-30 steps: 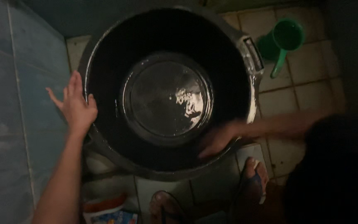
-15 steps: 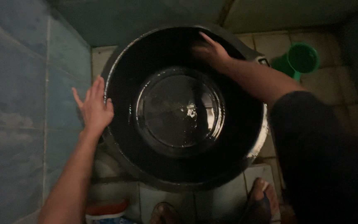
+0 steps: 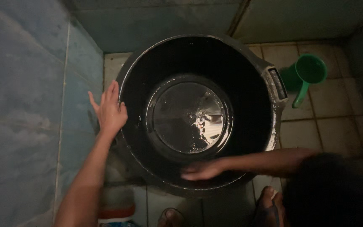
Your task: The person scrubs the inside of a large black plastic container with a sponge, repeatedly rinsing and refilling it with water from a green scoop. The person tilts the container to drain water and continues scrubbing the interior surfaces.
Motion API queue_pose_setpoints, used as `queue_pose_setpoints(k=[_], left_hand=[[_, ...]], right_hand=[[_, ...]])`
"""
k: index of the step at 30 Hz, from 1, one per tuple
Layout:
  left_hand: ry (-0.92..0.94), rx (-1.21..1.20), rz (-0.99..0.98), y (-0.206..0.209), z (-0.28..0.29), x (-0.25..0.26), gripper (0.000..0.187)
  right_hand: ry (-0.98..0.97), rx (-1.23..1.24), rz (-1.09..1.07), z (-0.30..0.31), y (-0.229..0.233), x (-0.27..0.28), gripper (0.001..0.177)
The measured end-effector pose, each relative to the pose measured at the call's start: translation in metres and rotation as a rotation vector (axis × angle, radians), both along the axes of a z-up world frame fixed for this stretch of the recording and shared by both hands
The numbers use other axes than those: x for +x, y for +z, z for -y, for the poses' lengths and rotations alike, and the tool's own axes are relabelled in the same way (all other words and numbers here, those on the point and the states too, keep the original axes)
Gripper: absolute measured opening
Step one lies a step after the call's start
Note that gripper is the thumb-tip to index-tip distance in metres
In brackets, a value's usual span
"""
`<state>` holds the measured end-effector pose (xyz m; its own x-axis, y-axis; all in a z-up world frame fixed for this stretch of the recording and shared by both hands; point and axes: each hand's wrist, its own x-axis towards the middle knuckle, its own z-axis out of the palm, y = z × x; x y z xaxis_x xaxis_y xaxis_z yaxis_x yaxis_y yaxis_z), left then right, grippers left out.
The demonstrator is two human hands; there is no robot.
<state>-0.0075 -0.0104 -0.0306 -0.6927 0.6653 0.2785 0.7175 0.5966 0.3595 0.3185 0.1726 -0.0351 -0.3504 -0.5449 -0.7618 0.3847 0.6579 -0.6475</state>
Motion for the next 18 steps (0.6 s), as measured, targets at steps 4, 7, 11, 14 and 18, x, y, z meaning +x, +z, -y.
queue_pose_setpoints(k=[4, 7, 11, 14, 18], left_hand=[[-0.001, -0.004, -0.029, 0.003, 0.000, 0.002, 0.081], [-0.006, -0.003, -0.037, 0.002, -0.001, 0.001, 0.080], [-0.010, 0.015, -0.043, 0.000, -0.001, 0.001, 0.081], [-0.014, 0.018, -0.050, -0.005, -0.002, -0.001, 0.079], [-0.011, 0.040, -0.038, -0.006, 0.000, 0.001, 0.078]], right_hand=[[-0.601, -0.263, -0.330, 0.091, -0.053, -0.090, 0.103], [-0.538, -0.278, -0.352, 0.089, -0.061, -0.086, 0.098], [0.091, -0.158, -0.018, -0.041, -0.030, 0.007, 0.094], [0.650, 0.726, -0.215, -0.153, 0.017, 0.014, 0.065], [0.525, 0.655, -0.191, -0.142, 0.008, 0.009, 0.071]])
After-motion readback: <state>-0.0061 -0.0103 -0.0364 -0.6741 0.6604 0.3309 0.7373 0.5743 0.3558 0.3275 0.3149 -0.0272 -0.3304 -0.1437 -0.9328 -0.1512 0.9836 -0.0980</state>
